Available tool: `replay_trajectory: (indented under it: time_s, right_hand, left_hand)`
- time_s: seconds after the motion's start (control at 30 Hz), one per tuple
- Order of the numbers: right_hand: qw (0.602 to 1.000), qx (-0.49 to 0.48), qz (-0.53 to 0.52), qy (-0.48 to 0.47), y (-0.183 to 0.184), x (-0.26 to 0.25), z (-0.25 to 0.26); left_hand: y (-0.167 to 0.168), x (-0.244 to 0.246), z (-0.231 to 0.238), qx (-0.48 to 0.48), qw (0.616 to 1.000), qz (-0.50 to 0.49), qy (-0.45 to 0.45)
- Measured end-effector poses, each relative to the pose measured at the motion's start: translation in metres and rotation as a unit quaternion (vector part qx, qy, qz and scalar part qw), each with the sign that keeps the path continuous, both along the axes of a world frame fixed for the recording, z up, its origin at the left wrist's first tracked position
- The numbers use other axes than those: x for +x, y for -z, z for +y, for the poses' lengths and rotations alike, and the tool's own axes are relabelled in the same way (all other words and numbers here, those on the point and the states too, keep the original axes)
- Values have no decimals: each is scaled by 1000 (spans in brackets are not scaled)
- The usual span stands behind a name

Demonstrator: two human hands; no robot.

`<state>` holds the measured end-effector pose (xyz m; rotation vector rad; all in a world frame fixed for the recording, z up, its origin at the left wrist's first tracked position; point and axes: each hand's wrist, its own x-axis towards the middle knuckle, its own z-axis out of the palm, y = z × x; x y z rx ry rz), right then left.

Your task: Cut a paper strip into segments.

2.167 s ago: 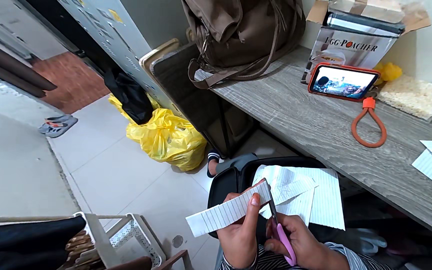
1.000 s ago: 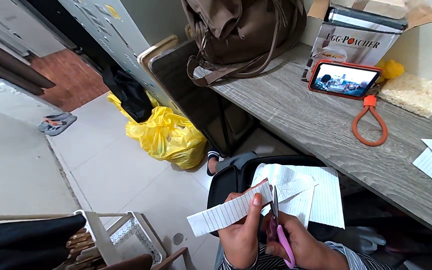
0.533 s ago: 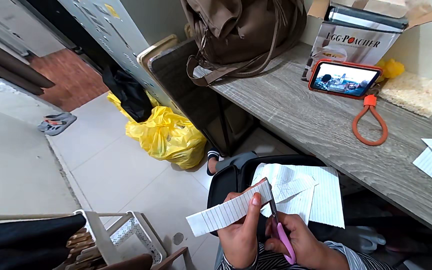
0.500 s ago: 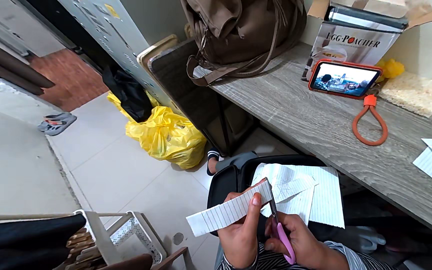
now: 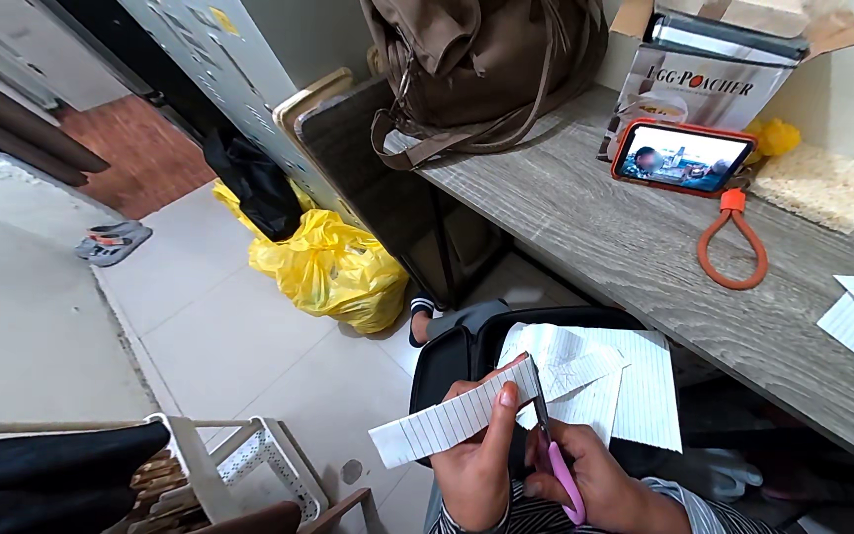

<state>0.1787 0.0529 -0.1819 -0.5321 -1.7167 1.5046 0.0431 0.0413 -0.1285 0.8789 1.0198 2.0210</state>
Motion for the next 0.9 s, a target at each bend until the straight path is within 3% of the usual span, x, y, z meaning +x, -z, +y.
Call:
replay_trajectory:
  time_s: [0.3, 0.73, 0.9]
  right_hand:
    - [999, -11, -15, -28, 0, 0, 0]
    - [1000, -17, -1, 5, 0, 0, 0]
    - [999, -3, -25, -32, -2, 0, 1]
  left_hand:
    - [-1, 2, 0, 0, 1000, 1, -2]
    - [0, 0, 2, 6, 1000, -5, -1]
    - [-1, 3, 1, -3, 1000, -13, -1]
